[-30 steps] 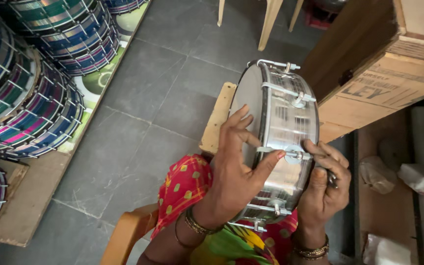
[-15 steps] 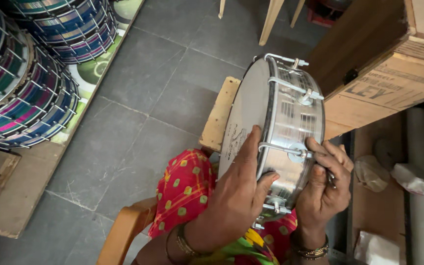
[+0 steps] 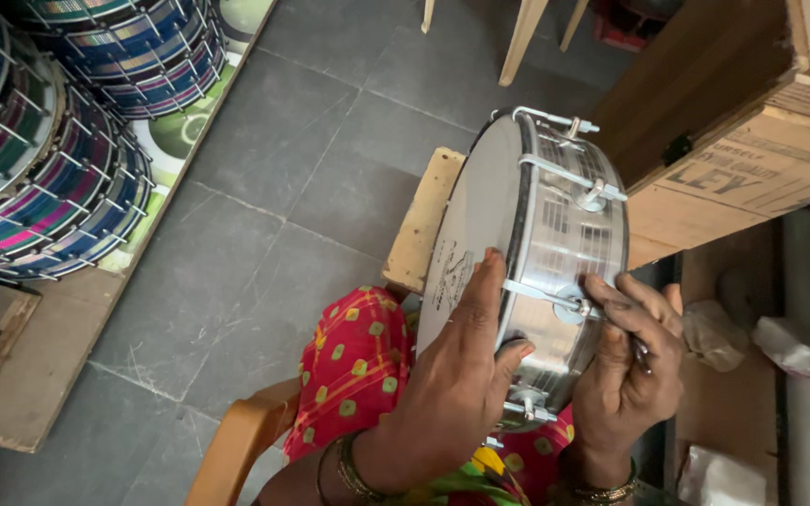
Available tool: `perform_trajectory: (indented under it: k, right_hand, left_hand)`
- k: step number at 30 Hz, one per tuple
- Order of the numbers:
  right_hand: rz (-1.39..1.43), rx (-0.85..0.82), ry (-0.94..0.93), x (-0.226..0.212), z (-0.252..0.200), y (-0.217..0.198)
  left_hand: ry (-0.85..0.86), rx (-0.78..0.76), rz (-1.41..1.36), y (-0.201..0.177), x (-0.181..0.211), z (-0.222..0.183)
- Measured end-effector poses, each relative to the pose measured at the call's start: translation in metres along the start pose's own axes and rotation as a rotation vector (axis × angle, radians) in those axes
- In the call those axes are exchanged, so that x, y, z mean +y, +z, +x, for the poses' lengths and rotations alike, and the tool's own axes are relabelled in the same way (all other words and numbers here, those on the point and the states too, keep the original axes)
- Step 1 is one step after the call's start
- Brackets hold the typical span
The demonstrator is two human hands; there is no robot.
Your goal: The person tightens and secures the metal lugs around the rim of a snare drum using a small wrench, turning the tool repeatedly on each bolt while holding the drum steady with their other hand.
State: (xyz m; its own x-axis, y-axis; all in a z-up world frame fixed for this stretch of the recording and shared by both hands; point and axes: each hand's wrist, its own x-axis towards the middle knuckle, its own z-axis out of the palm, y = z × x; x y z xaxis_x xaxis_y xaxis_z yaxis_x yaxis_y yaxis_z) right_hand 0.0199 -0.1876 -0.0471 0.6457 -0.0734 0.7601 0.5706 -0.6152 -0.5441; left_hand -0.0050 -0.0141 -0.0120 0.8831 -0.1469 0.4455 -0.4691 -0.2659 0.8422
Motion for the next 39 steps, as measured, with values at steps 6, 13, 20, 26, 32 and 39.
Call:
perform_trajectory:
  k: [6, 13, 20, 26, 32, 39]
  right_hand:
    - [0.153, 0.011, 0.055, 0.006, 0.005, -0.007]
    - [0.053, 0.06, 0.03, -0.007, 0.043, -0.052]
    - [-0.466, -0.171, -0.045, 0.014, 0.046, -0.085]
    - [-0.207, -0.201, 0.21, 0.02, 0.066, -0.082]
    - [0.527, -0.292, 0.517, 0.04, 0.059, -0.125]
    - [0.456, 0.234, 0.043, 0.071, 0.006, -0.095]
  left_hand:
    - [0.022, 0.018, 0.016, 0.004, -0.001, -0.004]
    - [-0.027, -0.001, -0.077, 0.007, -0.005, -0.004]
    - [0.015, -0.013, -0.009, 0.01, -0.01, -0.005]
    - [0.025, -0.017, -0.028, 0.008, -0.009, -0.004]
    - [0.027, -0.05, -0.032, 0.005, -0.01, -0.003]
    - [-0.014, -0.098, -0.057, 0.001, -0.01, -0.003]
